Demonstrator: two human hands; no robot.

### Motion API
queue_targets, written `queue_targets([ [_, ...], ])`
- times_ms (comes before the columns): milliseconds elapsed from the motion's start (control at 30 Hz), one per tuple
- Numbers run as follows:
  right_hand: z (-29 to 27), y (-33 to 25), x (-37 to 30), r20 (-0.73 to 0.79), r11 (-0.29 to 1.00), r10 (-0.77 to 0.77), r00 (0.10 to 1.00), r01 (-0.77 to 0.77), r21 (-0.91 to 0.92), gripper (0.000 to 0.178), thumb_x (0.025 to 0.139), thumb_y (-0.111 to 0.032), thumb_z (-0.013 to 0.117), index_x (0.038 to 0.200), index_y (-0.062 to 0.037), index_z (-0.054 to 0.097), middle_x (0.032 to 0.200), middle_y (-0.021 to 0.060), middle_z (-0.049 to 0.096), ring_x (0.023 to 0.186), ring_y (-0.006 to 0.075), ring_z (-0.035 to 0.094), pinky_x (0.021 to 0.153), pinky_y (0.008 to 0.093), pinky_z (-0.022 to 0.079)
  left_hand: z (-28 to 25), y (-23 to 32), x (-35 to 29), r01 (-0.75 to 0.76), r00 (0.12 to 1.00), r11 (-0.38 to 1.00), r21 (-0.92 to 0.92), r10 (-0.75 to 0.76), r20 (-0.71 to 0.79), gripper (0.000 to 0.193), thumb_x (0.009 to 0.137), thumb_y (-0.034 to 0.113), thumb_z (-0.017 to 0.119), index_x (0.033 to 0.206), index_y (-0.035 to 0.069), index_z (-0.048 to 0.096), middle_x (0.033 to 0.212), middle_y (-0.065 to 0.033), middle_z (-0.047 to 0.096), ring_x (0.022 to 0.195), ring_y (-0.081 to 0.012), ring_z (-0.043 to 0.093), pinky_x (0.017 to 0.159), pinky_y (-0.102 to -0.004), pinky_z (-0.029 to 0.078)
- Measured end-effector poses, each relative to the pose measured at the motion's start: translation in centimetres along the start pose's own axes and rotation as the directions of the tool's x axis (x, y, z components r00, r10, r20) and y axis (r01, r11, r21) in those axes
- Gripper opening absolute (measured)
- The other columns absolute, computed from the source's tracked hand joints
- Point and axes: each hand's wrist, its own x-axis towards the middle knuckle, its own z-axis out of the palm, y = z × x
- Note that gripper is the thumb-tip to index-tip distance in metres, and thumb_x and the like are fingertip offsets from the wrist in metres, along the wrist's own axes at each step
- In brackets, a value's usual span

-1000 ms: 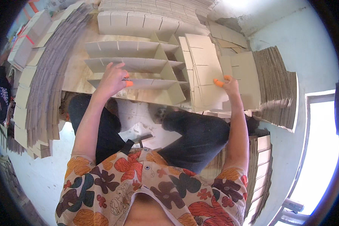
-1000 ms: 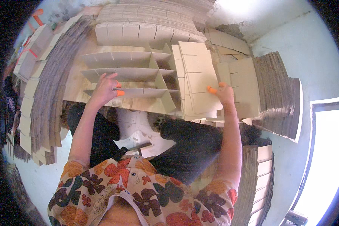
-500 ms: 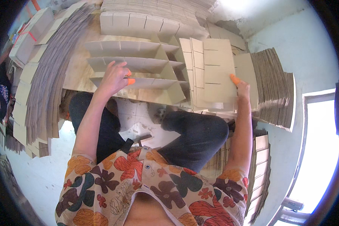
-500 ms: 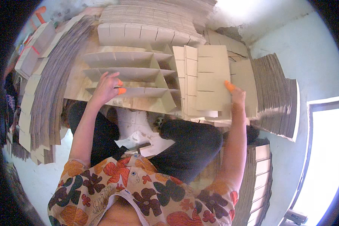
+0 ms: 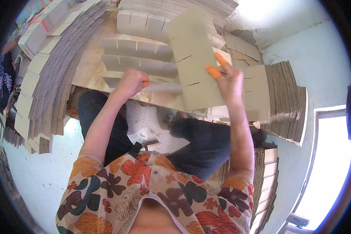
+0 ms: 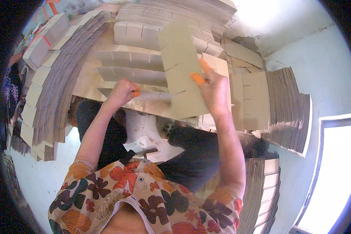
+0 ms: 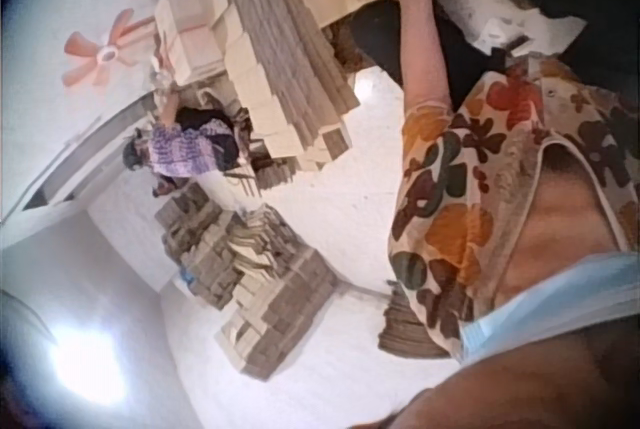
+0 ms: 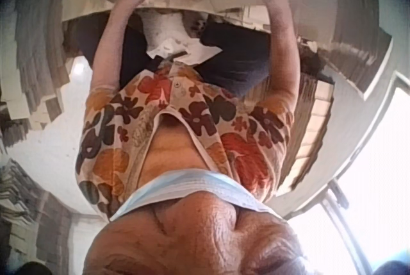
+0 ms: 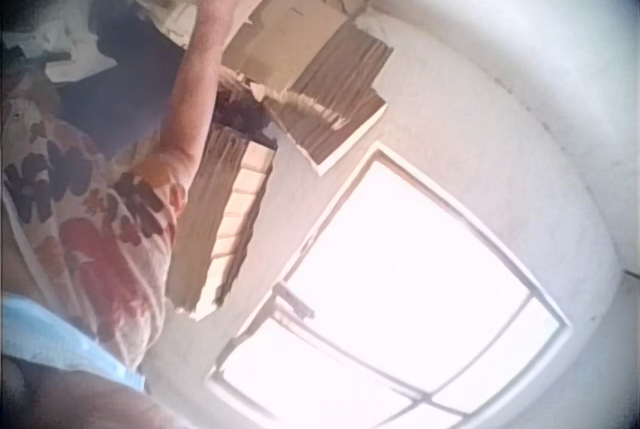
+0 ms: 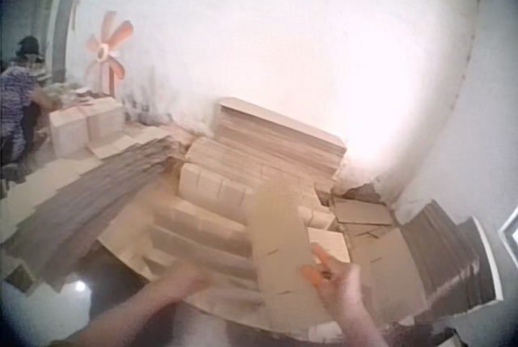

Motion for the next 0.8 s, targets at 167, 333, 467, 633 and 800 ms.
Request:
queue_targets([
  [167,3.3,-1.0,1.0,0.051,0.997,-0.046,0.998,0.049,-0.054,0.044,0.074,-0.01,0.074,0.115,0.002,0.06,0.055,0.0145,0.047,0.047,0.0126,0.042,0.049,0.0274,0.041,-0.2,0.3,-0.2,-0.014,1.0,0.999,0.04,0.015,-0.019,0.012,0.067,0.009,0.07,0.063,0.002,0.061,0.062,-0.02,0.057,0.063,-0.0385,0.058,0.058,-0.0464,0.045],
  [333,5.0,-0.7,1.4,0.086,0.988,-0.094,0.992,0.104,-0.116,0.041,0.074,-0.009,0.072,0.111,0.0035,0.06,0.064,0.0211,0.055,0.052,0.0273,0.054,0.053,0.0356,0.044,-0.3,0.8,0.0,0.008,1.0,0.999,0.038,-0.007,-0.027,0.012,0.067,0.009,0.069,0.063,0.002,0.061,0.062,-0.0208,0.056,0.063,-0.0388,0.058,0.057,-0.0466,0.045],
  [467,5.4,-1.2,2.1,0.138,0.976,-0.17,0.976,0.186,-0.114,0.038,0.073,-0.008,0.071,0.107,0.0052,0.06,0.076,0.0254,0.058,0.069,0.0381,0.06,0.06,0.0413,0.046,-0.3,0.8,0.1,-0.005,0.999,0.998,0.061,0.008,-0.042,0.011,0.067,0.009,0.068,0.063,0.001,0.062,0.062,-0.0212,0.057,0.064,-0.0392,0.058,0.057,-0.0467,0.045],
  [633,6.1,-1.3,3.5,0.232,0.971,-0.202,0.951,0.226,-0.078,0.03,0.072,-0.006,0.069,0.099,0.0062,0.061,0.082,0.0259,0.06,0.075,0.04,0.06,0.065,0.0418,0.048,0.1,0.1,0.3,0.028,0.999,0.998,0.064,-0.026,-0.033,0.01,0.066,0.009,0.068,0.063,0.001,0.062,0.063,-0.0214,0.057,0.065,-0.0394,0.058,0.057,-0.0466,0.045],
  [800,9.2,0.4,3.9,0.198,0.911,-0.397,0.896,0.41,-0.031,0.022,0.07,0.0,0.064,0.092,0.0043,0.064,0.078,0.0245,0.061,0.074,0.0402,0.061,0.067,0.0429,0.05,0.0,0.3,0.7,0.059,0.997,0.994,0.088,-0.062,0.034,0.01,0.067,0.012,0.069,0.071,0.003,0.066,0.066,-0.0184,0.059,0.069,-0.0367,0.059,0.062,-0.0455,0.046],
])
